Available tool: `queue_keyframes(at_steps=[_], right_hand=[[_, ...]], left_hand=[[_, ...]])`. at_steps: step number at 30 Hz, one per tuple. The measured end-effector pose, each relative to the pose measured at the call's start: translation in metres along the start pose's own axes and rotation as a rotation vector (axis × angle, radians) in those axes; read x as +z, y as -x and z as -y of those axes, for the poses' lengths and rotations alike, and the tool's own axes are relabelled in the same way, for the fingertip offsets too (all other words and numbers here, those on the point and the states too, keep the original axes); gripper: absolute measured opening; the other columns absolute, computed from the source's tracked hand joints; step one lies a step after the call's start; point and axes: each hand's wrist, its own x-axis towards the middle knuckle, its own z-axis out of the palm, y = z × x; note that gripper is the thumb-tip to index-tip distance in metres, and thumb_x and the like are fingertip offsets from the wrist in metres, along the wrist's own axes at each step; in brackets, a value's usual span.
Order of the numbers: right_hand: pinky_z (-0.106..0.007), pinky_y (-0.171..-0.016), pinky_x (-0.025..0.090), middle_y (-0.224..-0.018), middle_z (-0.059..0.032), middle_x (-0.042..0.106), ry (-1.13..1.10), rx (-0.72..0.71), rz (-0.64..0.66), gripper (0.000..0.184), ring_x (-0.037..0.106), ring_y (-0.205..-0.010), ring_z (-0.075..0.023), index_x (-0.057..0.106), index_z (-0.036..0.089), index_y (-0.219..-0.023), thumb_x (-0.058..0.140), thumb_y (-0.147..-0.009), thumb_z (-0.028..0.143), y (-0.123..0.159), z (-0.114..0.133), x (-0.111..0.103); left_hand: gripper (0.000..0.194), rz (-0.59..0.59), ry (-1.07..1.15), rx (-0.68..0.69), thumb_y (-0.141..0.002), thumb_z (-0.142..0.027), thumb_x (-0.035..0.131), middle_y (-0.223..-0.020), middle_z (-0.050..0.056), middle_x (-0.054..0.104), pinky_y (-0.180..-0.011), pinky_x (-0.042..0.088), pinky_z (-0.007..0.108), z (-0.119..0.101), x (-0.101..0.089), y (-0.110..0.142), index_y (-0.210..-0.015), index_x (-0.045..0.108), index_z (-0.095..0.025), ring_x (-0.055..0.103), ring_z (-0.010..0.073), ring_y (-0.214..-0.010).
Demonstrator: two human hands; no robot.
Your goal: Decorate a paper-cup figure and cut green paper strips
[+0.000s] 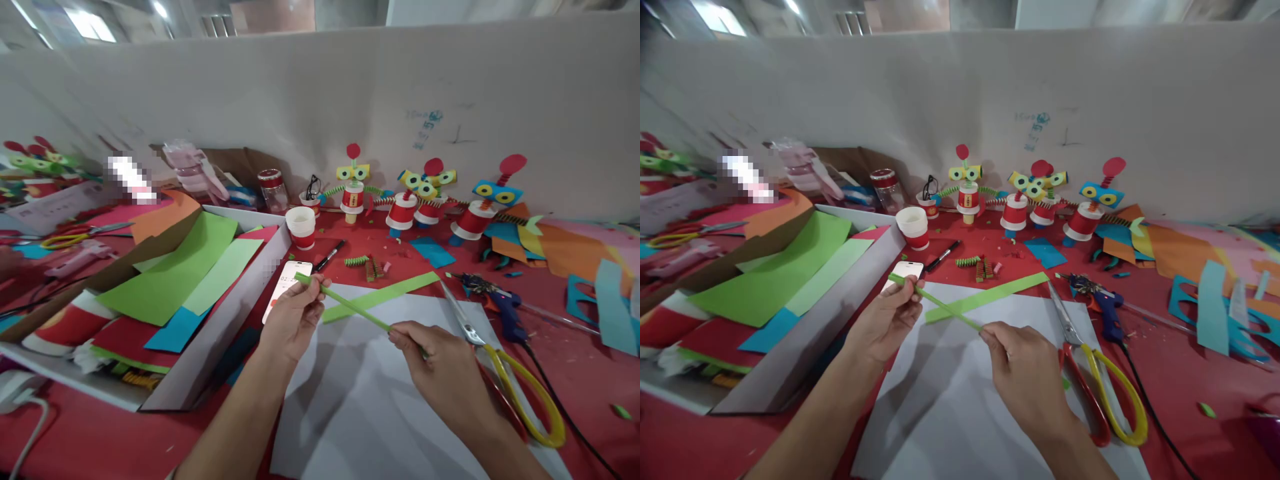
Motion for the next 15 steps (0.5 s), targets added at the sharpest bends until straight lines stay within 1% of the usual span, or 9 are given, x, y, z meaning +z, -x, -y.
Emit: queue_keyframes(at_steps=[3,5,7,9,10,11,13,14,15], right_hand=[[-0.025,-0.054,0.039,-0.065,0.0033,0.07,-0.028,-0.003,0.041,0.023,0.063,-0.06,-0.0167,0.066,0.026,-0.076,0.049,-0.091,0.028,-0.001,0.0,-0.002],[-0.025,-0.051,0.037,-0.062,0.0038,0.068,-0.028,0.005,0.061,0.023,0.062,-0.058,-0.0161,0.064,0.026,-0.073,0.049,-0.091,0.028,-0.002,0.0,-0.004],[-0.025,-0.049,0.037,-0.059,0.0038,0.067,-0.019,0.031,0.046,0.023,0.061,-0.054,-0.0157,0.063,0.026,-0.071,0.05,-0.09,0.029,-0.003,0.0,-0.006],[-0.025,-0.051,0.038,-0.06,0.0036,0.068,-0.038,0.071,0.008,0.023,0.061,-0.052,-0.0153,0.064,0.025,-0.071,0.051,-0.089,0.031,-0.004,0.0,-0.007],[-0.025,-0.052,0.04,-0.062,0.0034,0.069,-0.069,0.092,-0.008,0.022,0.062,-0.053,-0.0153,0.065,0.025,-0.073,0.051,-0.089,0.031,-0.005,0.001,-0.007],[-0.025,-0.053,0.041,-0.064,0.003,0.07,-0.11,0.109,-0.013,0.022,0.064,-0.056,-0.0156,0.065,0.025,-0.074,0.051,-0.09,0.032,-0.005,0.002,-0.006],[-0.025,-0.056,0.043,-0.067,0.0022,0.072,-0.194,0.125,0.017,0.023,0.067,-0.062,-0.0164,0.065,0.025,-0.075,0.05,-0.091,0.032,-0.004,0.004,-0.003],[-0.024,-0.056,0.043,-0.068,0.002,0.072,-0.224,0.123,0.044,0.023,0.067,-0.064,-0.0167,0.065,0.025,-0.077,0.049,-0.091,0.032,-0.004,0.006,-0.002],[-0.024,-0.055,0.043,-0.068,0.0019,0.072,-0.241,0.119,0.07,0.023,0.067,-0.065,-0.0167,0.066,0.025,-0.078,0.049,-0.092,0.031,-0.003,0.007,-0.001]], left_hand=[[0.014,-0.001,0.013,0.006,-0.064,-0.011,0.08,-0.073,0.004,0.067,-0.041,0.034,0.011,-0.009,-0.006,-0.003,-0.072,0.068,-0.011,0.051,0.0035,-0.054],[0.012,-0.058,0.035,0.024,-0.067,-0.011,0.078,-0.072,0.003,0.067,-0.041,0.035,0.011,-0.016,-0.009,-0.006,-0.073,0.068,-0.012,0.051,0.0034,-0.053],[0.009,-0.175,0.099,0.109,-0.072,-0.014,0.076,-0.07,0.0,0.065,-0.042,0.036,0.011,-0.023,-0.011,-0.008,-0.074,0.067,-0.014,0.05,0.0027,-0.051],[0.008,-0.231,0.111,0.232,-0.075,-0.019,0.074,-0.076,-0.002,0.067,-0.045,0.037,0.01,-0.023,-0.009,-0.008,-0.08,0.069,-0.018,0.049,0.0018,-0.053],[0.013,-0.214,0.084,0.269,-0.073,-0.019,0.076,-0.081,-0.002,0.069,-0.048,0.038,0.01,-0.019,-0.007,-0.007,-0.084,0.07,-0.019,0.05,0.002,-0.055],[0.019,-0.158,0.029,0.268,-0.069,-0.018,0.078,-0.085,-0.002,0.07,-0.051,0.04,0.011,-0.012,-0.004,-0.004,-0.087,0.07,-0.02,0.052,0.0028,-0.058],[0.029,0.023,-0.117,0.153,-0.059,-0.011,0.083,-0.083,0.0,0.07,-0.059,0.045,0.016,0.009,0.004,0.005,-0.085,0.072,-0.019,0.057,0.0067,-0.065],[0.027,0.133,-0.197,0.06,-0.057,-0.011,0.083,-0.079,0.0,0.069,-0.064,0.046,0.019,0.02,0.007,0.011,-0.081,0.073,-0.018,0.058,0.0084,-0.067],[0.022,0.202,-0.253,-0.004,-0.058,-0.013,0.083,-0.074,0.001,0.069,-0.068,0.047,0.021,0.03,0.01,0.016,-0.077,0.073,-0.017,0.058,0.0098,-0.068]])
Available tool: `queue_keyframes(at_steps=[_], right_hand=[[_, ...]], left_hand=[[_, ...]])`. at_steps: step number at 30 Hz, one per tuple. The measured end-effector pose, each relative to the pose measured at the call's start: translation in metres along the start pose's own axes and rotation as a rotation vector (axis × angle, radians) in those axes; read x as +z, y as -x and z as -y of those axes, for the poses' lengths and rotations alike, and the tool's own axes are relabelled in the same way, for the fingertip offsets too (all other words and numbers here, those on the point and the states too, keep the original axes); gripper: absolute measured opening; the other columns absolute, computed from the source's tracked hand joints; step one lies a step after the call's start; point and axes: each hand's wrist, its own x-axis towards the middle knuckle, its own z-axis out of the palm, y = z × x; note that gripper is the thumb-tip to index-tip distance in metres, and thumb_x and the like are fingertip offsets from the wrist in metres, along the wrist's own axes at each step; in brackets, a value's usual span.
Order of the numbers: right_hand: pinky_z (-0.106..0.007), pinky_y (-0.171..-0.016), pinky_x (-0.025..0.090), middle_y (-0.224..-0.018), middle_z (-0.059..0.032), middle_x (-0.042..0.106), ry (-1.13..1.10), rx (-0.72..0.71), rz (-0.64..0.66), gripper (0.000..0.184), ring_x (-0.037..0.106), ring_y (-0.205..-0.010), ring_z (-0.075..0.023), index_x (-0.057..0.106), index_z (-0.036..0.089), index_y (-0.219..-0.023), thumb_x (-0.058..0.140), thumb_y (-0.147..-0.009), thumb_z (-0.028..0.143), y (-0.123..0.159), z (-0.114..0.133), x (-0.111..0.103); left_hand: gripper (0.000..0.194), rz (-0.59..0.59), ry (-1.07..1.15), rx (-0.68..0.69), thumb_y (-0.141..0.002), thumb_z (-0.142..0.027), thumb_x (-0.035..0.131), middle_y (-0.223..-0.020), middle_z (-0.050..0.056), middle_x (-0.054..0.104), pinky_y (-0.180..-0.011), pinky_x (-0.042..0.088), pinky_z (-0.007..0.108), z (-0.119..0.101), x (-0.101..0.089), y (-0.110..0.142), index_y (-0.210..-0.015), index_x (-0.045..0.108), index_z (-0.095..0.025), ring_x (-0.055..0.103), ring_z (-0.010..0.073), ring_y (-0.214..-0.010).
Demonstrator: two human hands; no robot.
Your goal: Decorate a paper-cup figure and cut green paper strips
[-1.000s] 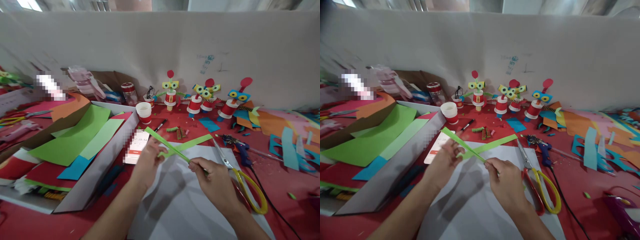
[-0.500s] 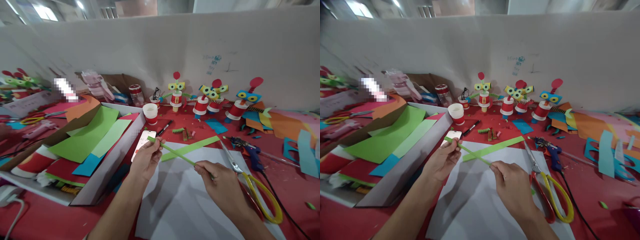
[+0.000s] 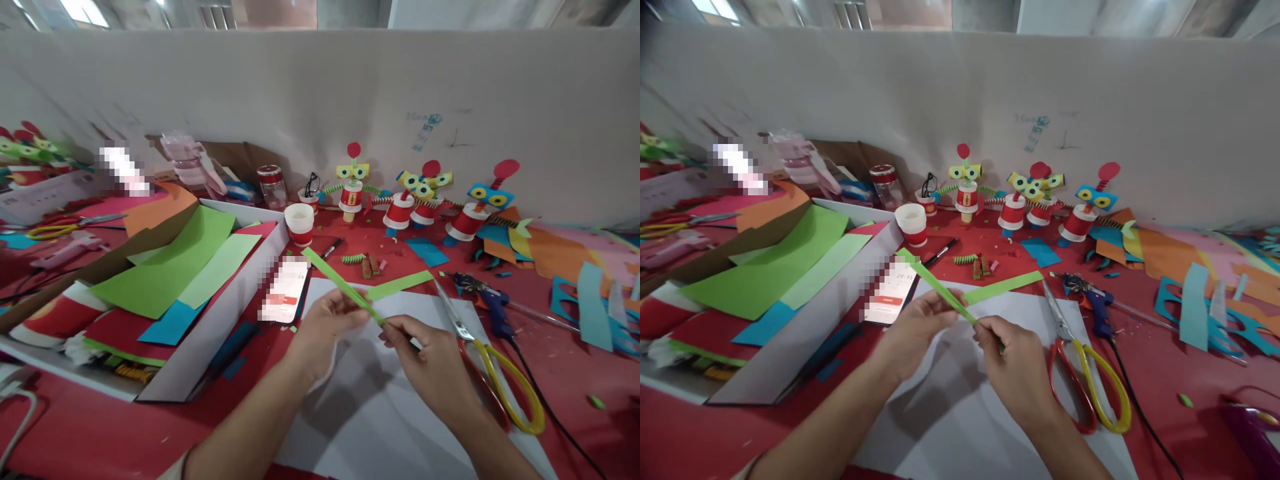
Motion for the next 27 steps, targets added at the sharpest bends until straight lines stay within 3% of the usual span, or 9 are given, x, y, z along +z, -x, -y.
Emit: queue_keyframes(at_steps=[2,5,9,13,16,18,21,23,27], right_hand=[[-0.024,-0.053,0.041,-0.069,0.0021,0.072,-0.006,-0.007,0.041,0.023,0.066,-0.065,-0.0163,0.066,0.025,-0.079,0.048,-0.092,0.03,0.001,0.001,0.002],[-0.024,-0.054,0.04,-0.071,0.003,0.072,0.017,-0.011,0.061,0.023,0.066,-0.068,-0.0159,0.066,0.025,-0.078,0.048,-0.092,0.028,0.003,0.002,0.003],[-0.025,-0.056,0.038,-0.069,0.003,0.07,0.128,-0.044,0.029,0.022,0.062,-0.066,-0.0161,0.065,0.025,-0.077,0.049,-0.092,0.027,0.003,0.0,0.0],[-0.027,-0.056,0.037,-0.063,0.0032,0.067,0.263,-0.104,-0.022,0.023,0.059,-0.059,-0.0165,0.066,0.024,-0.076,0.049,-0.091,0.025,0.002,-0.005,-0.003],[-0.028,-0.056,0.036,-0.063,0.0024,0.069,0.374,-0.146,-0.105,0.022,0.06,-0.057,-0.0175,0.067,0.024,-0.078,0.05,-0.091,0.023,0.001,-0.011,-0.004],[-0.029,-0.057,0.036,-0.063,0.0006,0.07,0.468,-0.208,-0.203,0.021,0.059,-0.056,-0.0186,0.068,0.023,-0.079,0.05,-0.091,0.021,0.001,-0.013,-0.004],[-0.031,-0.063,0.038,-0.067,-0.0028,0.071,0.559,-0.388,-0.236,0.023,0.06,-0.06,-0.02,0.07,0.02,-0.083,0.048,-0.092,0.016,0.001,-0.013,-0.003],[-0.032,-0.068,0.039,-0.07,-0.0039,0.071,0.555,-0.523,-0.196,0.024,0.061,-0.063,-0.0203,0.069,0.017,-0.085,0.047,-0.091,0.011,0.001,-0.011,-0.001],[-0.033,-0.07,0.038,-0.069,-0.0033,0.07,0.529,-0.661,-0.205,0.024,0.06,-0.063,-0.0194,0.068,0.014,-0.088,0.047,-0.091,0.004,-0.001,-0.009,0.002]], left_hand=[[0.014,0.045,-0.061,-0.051,-0.061,-0.02,0.082,-0.07,0.002,0.068,-0.073,0.046,0.024,0.012,0.008,0.006,-0.071,0.074,-0.016,0.059,0.0113,-0.069],[0.017,-0.054,-0.037,-0.039,-0.058,-0.025,0.084,-0.07,0.003,0.07,-0.072,0.046,0.026,0.01,0.008,0.006,-0.067,0.074,-0.015,0.06,0.0126,-0.07],[0.023,-0.213,0.039,0.011,-0.05,-0.022,0.088,-0.063,0.002,0.067,-0.058,0.041,0.02,-0.015,-0.009,-0.007,-0.061,0.07,-0.013,0.054,0.008,-0.059],[0.019,-0.353,0.148,0.096,-0.058,-0.018,0.084,-0.065,0.0,0.066,-0.05,0.035,0.017,-0.042,-0.032,-0.018,-0.067,0.068,-0.014,0.053,0.0058,-0.056],[0.011,-0.581,0.077,0.356,-0.069,-0.023,0.077,-0.069,-0.001,0.066,-0.057,0.039,0.019,-0.05,-0.036,-0.012,-0.07,0.067,-0.018,0.058,0.0091,-0.065],[0.007,-0.618,-0.191,0.567,-0.071,-0.023,0.076,-0.077,0.0,0.07,-0.072,0.045,0.026,-0.044,-0.029,-0.002,-0.073,0.07,-0.023,0.063,0.0162,-0.083],[0.018,-0.204,-0.674,0.672,-0.066,-0.015,0.079,-0.087,0.003,0.075,-0.099,0.037,0.04,-0.021,-0.009,0.015,-0.077,0.074,-0.029,0.061,0.0258,-0.105],[0.024,0.062,-0.954,0.737,-0.075,-0.013,0.071,-0.092,0.003,0.075,-0.106,0.028,0.045,-0.003,0.002,0.022,-0.091,0.074,-0.03,0.061,0.0258,-0.108],[0.026,0.185,-1.485,0.985,-0.09,-0.009,0.049,-0.079,-0.001,0.072,-0.109,0.022,0.049,0.011,0.004,0.021,-0.096,0.069,-0.025,0.063,0.0173,-0.09]])
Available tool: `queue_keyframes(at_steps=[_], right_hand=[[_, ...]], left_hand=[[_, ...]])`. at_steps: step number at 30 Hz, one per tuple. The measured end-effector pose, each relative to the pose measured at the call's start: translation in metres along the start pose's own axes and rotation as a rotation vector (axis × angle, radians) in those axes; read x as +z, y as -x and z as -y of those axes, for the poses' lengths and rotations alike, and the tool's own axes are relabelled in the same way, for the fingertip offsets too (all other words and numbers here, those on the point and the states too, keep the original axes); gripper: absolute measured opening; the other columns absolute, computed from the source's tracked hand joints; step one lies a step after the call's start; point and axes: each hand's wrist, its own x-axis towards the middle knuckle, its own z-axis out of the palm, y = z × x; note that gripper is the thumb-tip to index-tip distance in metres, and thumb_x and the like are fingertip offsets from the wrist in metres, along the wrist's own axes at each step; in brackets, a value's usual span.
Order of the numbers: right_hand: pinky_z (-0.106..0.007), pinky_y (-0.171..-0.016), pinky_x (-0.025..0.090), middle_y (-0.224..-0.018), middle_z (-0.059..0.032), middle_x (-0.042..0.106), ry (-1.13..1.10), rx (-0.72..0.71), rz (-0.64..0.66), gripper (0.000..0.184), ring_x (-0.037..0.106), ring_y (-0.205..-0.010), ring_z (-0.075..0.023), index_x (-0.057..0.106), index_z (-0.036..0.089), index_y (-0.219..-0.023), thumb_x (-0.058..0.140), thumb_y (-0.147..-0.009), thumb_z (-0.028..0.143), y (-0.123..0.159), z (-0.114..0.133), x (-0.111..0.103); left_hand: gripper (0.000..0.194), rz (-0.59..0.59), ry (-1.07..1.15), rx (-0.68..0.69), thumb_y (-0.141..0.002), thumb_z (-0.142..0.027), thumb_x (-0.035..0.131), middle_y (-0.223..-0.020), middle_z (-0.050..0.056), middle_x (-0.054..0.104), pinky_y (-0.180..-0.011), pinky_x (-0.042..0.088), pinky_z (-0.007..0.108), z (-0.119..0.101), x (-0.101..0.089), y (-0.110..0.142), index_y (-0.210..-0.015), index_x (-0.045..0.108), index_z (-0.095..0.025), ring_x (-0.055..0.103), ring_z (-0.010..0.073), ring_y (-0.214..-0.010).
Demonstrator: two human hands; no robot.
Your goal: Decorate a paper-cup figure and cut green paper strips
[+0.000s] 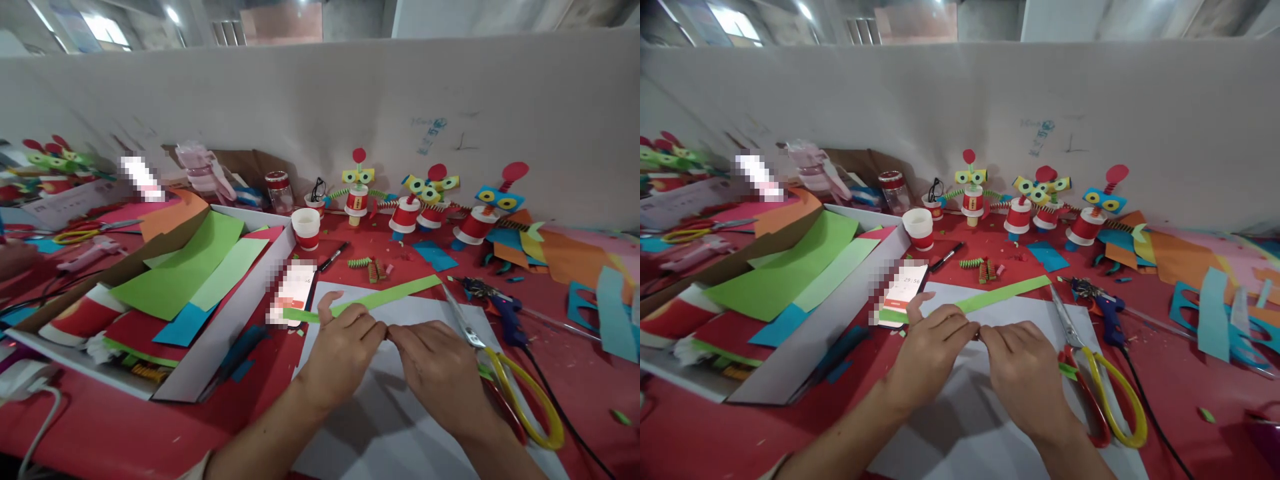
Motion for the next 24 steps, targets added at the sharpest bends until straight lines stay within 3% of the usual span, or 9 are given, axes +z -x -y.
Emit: queue_keyframes(at_steps=[3,9,16,18,21,24], right_hand=[[-0.033,-0.071,0.037,-0.072,-0.0017,0.07,0.012,-0.003,0.017,0.018,0.061,-0.065,-0.0188,0.067,0.016,-0.089,0.052,-0.092,0.007,-0.002,-0.006,-0.001],[-0.034,-0.07,0.037,-0.071,-0.0034,0.071,0.202,0.067,-0.092,0.015,0.062,-0.068,-0.0212,0.068,0.018,-0.083,0.056,-0.093,0.016,-0.004,-0.034,-0.013],[-0.034,-0.07,0.041,-0.07,-0.0063,0.073,0.329,0.088,-0.218,0.021,0.063,-0.068,-0.0221,0.07,0.018,-0.08,0.054,-0.094,0.02,0.0,-0.056,-0.025],[-0.035,-0.071,0.042,-0.072,-0.0092,0.073,0.331,0.237,-0.301,0.024,0.064,-0.071,-0.024,0.07,0.017,-0.081,0.052,-0.095,0.024,0.002,-0.062,-0.027],[-0.035,-0.066,0.044,-0.076,-0.0103,0.074,-0.031,0.66,-0.333,0.027,0.065,-0.071,-0.0249,0.07,0.019,-0.077,0.056,-0.089,0.038,0.002,-0.055,-0.023],[-0.031,-0.057,0.044,-0.071,-0.0061,0.072,-0.791,0.879,-0.036,0.027,0.063,-0.063,-0.0213,0.071,0.021,-0.075,0.07,-0.073,0.048,-0.005,-0.025,-0.009]], left_hand=[[0.021,-0.015,-0.17,0.104,-0.09,-0.009,0.051,-0.074,-0.004,0.07,-0.109,0.019,0.048,0.014,-0.011,-0.002,-0.088,0.067,-0.023,0.062,0.0142,-0.084],[0.019,-0.197,-0.331,0.033,-0.089,-0.011,0.057,-0.073,-0.006,0.071,-0.105,0.02,0.048,0.037,-0.04,-0.011,-0.081,0.068,-0.025,0.063,0.0164,-0.086],[0.024,-0.224,-0.328,0.04,-0.086,-0.004,0.055,-0.073,-0.005,0.072,-0.101,0.024,0.047,0.039,-0.043,-0.012,-0.079,0.066,-0.023,0.064,0.0161,-0.081],[0.021,-0.298,-0.36,-0.016,-0.086,-0.005,0.055,-0.075,-0.002,0.073,-0.098,0.028,0.047,0.04,-0.045,-0.012,-0.08,0.066,-0.022,0.063,0.0181,-0.082],[0.018,-0.405,-0.348,-0.068,-0.085,-0.007,0.055,-0.078,0.002,0.073,-0.091,0.035,0.044,0.036,-0.044,-0.011,-0.086,0.067,-0.02,0.062,0.0199,-0.081],[0.02,-0.294,-0.162,0.002,-0.083,-0.005,0.053,-0.077,0.002,0.071,-0.086,0.039,0.04,0.023,-0.032,-0.009,-0.089,0.066,-0.018,0.061,0.0185,-0.079]])
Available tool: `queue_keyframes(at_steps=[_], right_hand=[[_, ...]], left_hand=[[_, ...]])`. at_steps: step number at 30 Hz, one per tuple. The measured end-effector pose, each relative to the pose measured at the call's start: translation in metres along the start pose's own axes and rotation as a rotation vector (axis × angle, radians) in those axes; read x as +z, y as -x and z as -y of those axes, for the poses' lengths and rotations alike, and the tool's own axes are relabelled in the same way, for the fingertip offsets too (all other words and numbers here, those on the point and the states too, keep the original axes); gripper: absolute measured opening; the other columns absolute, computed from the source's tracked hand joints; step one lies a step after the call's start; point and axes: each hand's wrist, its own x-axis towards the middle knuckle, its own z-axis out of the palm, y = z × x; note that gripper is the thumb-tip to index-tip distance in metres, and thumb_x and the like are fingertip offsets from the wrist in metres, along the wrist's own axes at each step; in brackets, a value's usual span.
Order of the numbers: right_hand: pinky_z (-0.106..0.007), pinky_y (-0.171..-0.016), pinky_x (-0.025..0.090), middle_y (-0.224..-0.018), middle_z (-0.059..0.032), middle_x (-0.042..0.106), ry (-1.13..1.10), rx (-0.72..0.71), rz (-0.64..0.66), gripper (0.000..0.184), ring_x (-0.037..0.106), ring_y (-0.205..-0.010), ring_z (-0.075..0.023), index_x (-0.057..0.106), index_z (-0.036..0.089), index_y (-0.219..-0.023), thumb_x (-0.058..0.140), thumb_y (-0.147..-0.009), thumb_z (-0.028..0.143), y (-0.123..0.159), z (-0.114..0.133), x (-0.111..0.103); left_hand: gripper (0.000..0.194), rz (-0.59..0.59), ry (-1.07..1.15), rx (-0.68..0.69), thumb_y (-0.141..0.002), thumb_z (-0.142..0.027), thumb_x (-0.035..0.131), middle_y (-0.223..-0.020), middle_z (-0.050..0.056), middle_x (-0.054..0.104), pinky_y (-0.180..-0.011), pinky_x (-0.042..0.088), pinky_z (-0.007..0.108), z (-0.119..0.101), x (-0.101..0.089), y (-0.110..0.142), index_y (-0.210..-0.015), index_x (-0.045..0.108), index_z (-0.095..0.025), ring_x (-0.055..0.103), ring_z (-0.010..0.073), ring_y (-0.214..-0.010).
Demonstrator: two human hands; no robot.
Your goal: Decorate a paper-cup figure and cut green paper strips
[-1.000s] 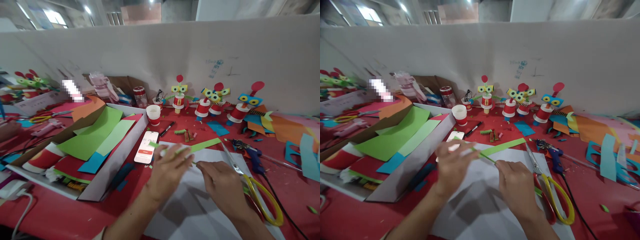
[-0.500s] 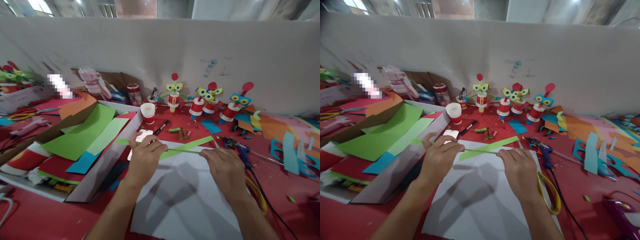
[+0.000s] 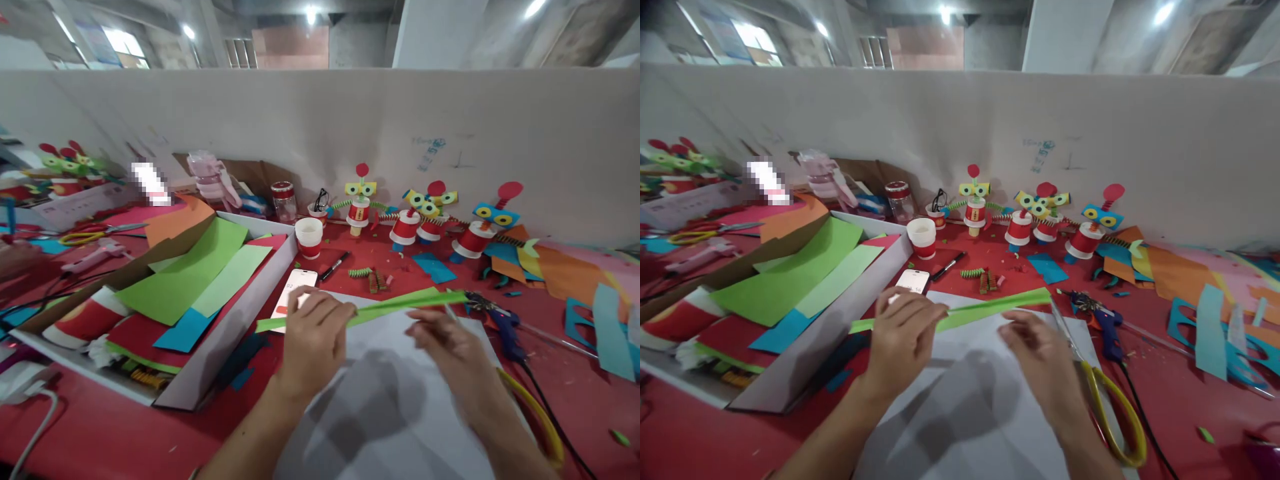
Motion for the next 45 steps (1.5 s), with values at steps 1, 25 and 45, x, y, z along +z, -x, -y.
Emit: queue_keyframes(at_steps=[1,25,45], right_hand=[[-0.03,-0.055,0.043,-0.069,-0.0042,0.071,-0.148,0.072,0.118,0.027,0.06,-0.061,-0.019,0.072,0.021,-0.078,0.074,-0.07,0.047,0.005,0.003,0.012],[-0.02,-0.051,0.039,-0.067,0.004,0.063,-0.79,0.339,0.051,0.024,0.049,-0.055,-0.0071,0.072,0.021,-0.074,0.088,-0.057,0.028,0.007,0.008,0.017],[-0.019,-0.048,0.036,-0.054,0.0048,0.058,-0.862,0.324,-0.335,0.027,0.046,-0.052,-0.0062,0.067,0.018,-0.057,0.092,-0.048,0.026,-0.009,0.003,0.002]], left_hand=[[0.02,0.067,0.088,0.021,-0.083,-0.005,0.052,-0.076,0.002,0.07,-0.083,0.04,0.038,-0.006,0.003,0.002,-0.088,0.066,-0.018,0.06,0.018,-0.077],[0.022,0.441,0.308,-0.386,-0.083,-0.013,0.046,-0.065,0.0,0.063,-0.058,0.041,0.026,-0.012,0.0,-0.002,-0.066,0.057,-0.02,0.057,0.0144,-0.062],[0.025,0.706,0.548,-0.665,-0.085,-0.029,0.046,-0.059,-0.003,0.052,-0.054,0.032,0.024,-0.012,0.001,-0.003,-0.064,0.056,-0.02,0.045,0.0123,-0.057]])
